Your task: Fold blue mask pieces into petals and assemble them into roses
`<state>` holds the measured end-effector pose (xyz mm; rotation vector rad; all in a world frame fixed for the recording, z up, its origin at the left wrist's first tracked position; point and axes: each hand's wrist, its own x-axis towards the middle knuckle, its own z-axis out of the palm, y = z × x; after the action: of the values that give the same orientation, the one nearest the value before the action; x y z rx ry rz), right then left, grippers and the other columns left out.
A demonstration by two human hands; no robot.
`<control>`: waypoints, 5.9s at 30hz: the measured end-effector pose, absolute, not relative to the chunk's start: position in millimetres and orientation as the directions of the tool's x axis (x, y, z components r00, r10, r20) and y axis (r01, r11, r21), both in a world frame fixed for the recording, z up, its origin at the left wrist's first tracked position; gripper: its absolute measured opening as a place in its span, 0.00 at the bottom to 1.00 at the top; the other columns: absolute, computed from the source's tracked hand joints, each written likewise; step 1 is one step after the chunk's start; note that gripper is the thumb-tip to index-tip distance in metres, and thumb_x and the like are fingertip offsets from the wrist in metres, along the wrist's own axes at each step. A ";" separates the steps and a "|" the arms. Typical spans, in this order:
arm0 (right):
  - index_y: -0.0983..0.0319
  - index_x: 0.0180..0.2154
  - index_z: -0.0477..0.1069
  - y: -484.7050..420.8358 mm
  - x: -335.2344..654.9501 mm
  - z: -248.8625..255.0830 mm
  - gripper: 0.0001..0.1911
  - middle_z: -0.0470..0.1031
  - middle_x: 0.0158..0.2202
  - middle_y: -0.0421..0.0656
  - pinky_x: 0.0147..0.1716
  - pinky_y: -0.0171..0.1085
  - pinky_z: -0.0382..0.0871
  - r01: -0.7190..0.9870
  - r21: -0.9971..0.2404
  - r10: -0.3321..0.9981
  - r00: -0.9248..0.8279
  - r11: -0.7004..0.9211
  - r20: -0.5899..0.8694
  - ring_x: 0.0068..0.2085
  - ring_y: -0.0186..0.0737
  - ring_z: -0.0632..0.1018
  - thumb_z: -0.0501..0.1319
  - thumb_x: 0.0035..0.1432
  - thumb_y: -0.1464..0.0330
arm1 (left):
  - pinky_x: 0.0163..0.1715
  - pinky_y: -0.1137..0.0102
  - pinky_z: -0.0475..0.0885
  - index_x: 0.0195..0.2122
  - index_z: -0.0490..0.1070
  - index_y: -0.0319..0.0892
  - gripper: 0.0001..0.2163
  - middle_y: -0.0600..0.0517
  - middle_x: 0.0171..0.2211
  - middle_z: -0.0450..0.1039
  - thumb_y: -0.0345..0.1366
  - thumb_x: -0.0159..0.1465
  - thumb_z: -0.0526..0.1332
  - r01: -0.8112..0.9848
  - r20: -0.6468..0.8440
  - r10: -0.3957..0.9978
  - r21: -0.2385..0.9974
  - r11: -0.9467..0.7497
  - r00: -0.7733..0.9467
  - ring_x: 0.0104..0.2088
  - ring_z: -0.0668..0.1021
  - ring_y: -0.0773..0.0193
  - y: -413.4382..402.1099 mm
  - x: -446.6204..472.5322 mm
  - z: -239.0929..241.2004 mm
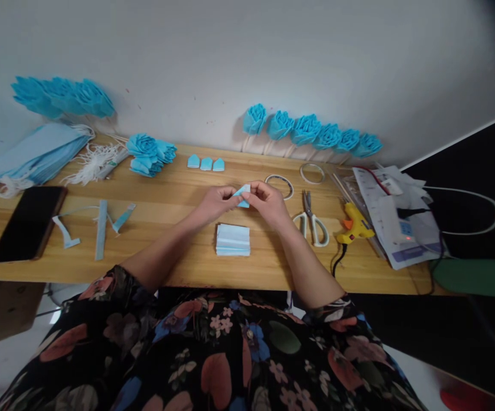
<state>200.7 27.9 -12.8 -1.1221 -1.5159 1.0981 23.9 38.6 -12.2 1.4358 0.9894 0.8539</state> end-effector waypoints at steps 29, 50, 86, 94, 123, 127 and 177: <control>0.54 0.40 0.81 25.7 208.3 -5.4 0.14 0.83 0.39 0.44 0.42 0.43 0.68 0.569 -0.517 0.753 -0.327 0.639 0.571 0.40 0.42 0.79 0.55 0.67 0.65 | 0.26 0.74 0.63 0.26 0.72 0.38 0.13 0.54 0.22 0.71 0.42 0.55 0.70 -0.194 -0.159 0.891 0.946 0.261 0.425 0.22 0.70 0.73 37.8 22.5 -10.6; 0.55 0.51 0.76 25.0 203.4 -9.7 0.19 0.80 0.38 0.43 0.44 0.42 0.73 0.287 -0.918 0.962 -0.093 0.274 0.258 0.39 0.40 0.79 0.59 0.63 0.56 | 0.24 0.74 0.63 0.27 0.70 0.40 0.12 0.56 0.21 0.70 0.42 0.55 0.68 -0.126 -0.141 0.918 0.972 0.200 0.370 0.21 0.69 0.73 36.7 22.9 -7.7; 0.58 0.36 0.78 21.1 196.8 -4.4 0.06 0.79 0.36 0.41 0.35 0.35 0.71 0.369 -0.842 0.914 -0.052 0.393 0.403 0.38 0.37 0.77 0.62 0.58 0.68 | 0.23 0.76 0.63 0.26 0.70 0.38 0.11 0.56 0.20 0.71 0.40 0.58 0.67 -0.066 -0.182 0.909 0.973 0.222 0.374 0.20 0.69 0.74 37.2 23.5 -6.9; 0.58 0.45 0.77 23.8 199.9 -7.6 0.14 0.77 0.39 0.40 0.35 0.34 0.70 0.237 -0.926 0.955 -0.116 0.294 0.273 0.38 0.35 0.76 0.64 0.57 0.62 | 0.23 0.76 0.62 0.25 0.69 0.38 0.12 0.57 0.19 0.69 0.39 0.60 0.66 -0.036 -0.162 0.909 0.981 0.190 0.383 0.20 0.69 0.74 36.6 22.6 -4.5; 0.55 0.45 0.80 20.4 204.8 2.8 0.14 0.82 0.45 0.43 0.52 0.45 0.70 0.454 -0.661 0.801 -0.293 0.597 0.522 0.48 0.43 0.79 0.56 0.67 0.63 | 0.23 0.76 0.62 0.29 0.70 0.39 0.08 0.57 0.22 0.71 0.37 0.61 0.65 -0.161 -0.183 0.905 0.952 0.261 0.383 0.20 0.70 0.74 37.6 23.0 -6.6; 0.57 0.47 0.78 19.7 205.0 2.9 0.18 0.81 0.48 0.44 0.52 0.44 0.71 0.263 -0.886 0.920 -0.203 0.382 0.337 0.50 0.42 0.79 0.55 0.67 0.56 | 0.23 0.76 0.62 0.28 0.69 0.39 0.08 0.56 0.21 0.70 0.36 0.62 0.64 -0.131 -0.177 0.919 0.963 0.235 0.353 0.20 0.70 0.75 37.1 23.2 -4.9; 0.53 0.51 0.77 23.9 203.7 -6.7 0.16 0.80 0.42 0.44 0.47 0.45 0.71 0.495 -0.684 0.839 -0.216 0.535 0.500 0.44 0.42 0.78 0.54 0.67 0.62 | 0.24 0.76 0.64 0.28 0.70 0.38 0.09 0.56 0.21 0.70 0.37 0.58 0.68 -0.190 -0.170 0.910 0.948 0.256 0.379 0.20 0.70 0.75 35.0 25.0 -5.4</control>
<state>203.7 23.9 -6.7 -1.0950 -1.8727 0.4798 25.0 35.0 -5.4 1.0330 0.8713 0.8909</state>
